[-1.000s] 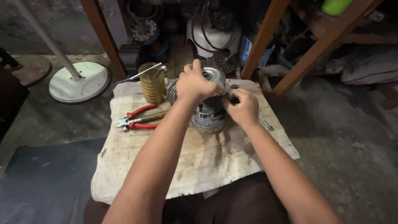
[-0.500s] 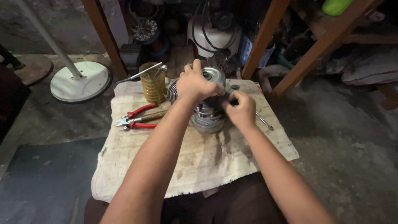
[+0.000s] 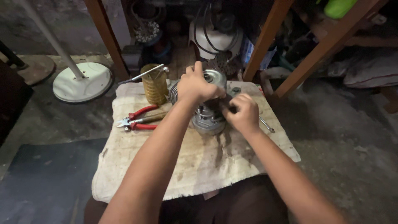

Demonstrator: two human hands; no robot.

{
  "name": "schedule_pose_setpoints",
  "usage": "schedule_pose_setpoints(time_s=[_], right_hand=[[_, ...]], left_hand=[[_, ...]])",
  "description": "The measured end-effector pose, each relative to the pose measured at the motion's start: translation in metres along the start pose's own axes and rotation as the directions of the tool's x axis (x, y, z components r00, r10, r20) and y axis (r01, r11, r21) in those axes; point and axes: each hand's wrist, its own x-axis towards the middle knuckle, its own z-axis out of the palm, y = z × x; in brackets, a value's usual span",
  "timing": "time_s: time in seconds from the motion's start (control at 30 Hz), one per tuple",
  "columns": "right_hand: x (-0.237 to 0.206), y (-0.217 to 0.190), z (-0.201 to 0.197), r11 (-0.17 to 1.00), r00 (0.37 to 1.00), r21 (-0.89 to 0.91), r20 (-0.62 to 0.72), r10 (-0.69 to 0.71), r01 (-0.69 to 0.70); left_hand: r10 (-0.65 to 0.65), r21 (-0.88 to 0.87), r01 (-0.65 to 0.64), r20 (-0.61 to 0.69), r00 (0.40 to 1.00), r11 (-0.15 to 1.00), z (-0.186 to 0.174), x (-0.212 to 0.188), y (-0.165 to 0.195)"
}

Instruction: The person works on a small engine placed on a cloth-covered workbench, fitting a metal cover over the cylinder assembly and pressing it into place by hand. They then use a wrench to tighten fasteners around the engine while steadying the assembly with the other hand.

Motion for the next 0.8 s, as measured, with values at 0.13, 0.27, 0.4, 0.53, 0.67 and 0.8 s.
schedule_pose_setpoints(time_s=[0.13,0.27,0.4,0.53,0.67,0.8], right_hand=[[0.005,0.015,0.0,0.993,0.994,-0.052,-0.015,0.106,-0.107],[0.004,0.023,0.004,0.975,0.981,-0.105,-0.038,0.191,-0.193],[-0.005,0.022,0.002,0.966,0.968,0.068,0.065,0.243,-0.247],[-0.006,0.023,0.002,0.989,0.995,0.116,0.029,0.091,-0.094],[-0.005,0.029,0.006,0.982,0.994,0.153,0.043,0.104,-0.11],[-0.005,0.037,0.01,0.955,0.965,0.189,0.173,0.197,-0.229]], left_hand=[[-0.033,-0.012,0.033,-0.001,0.999,0.999,0.005,0.002,0.005],[-0.026,-0.017,0.026,-0.013,1.0,1.0,0.006,0.002,0.002],[0.021,-0.005,-0.022,-0.029,0.999,1.0,0.003,0.003,-0.003],[-0.032,0.017,0.032,0.005,0.999,0.999,0.005,0.006,0.003],[-0.003,0.014,0.003,-0.01,1.0,1.0,0.007,0.004,0.004],[0.017,0.011,-0.017,-0.019,1.0,1.0,0.006,0.001,-0.001]])
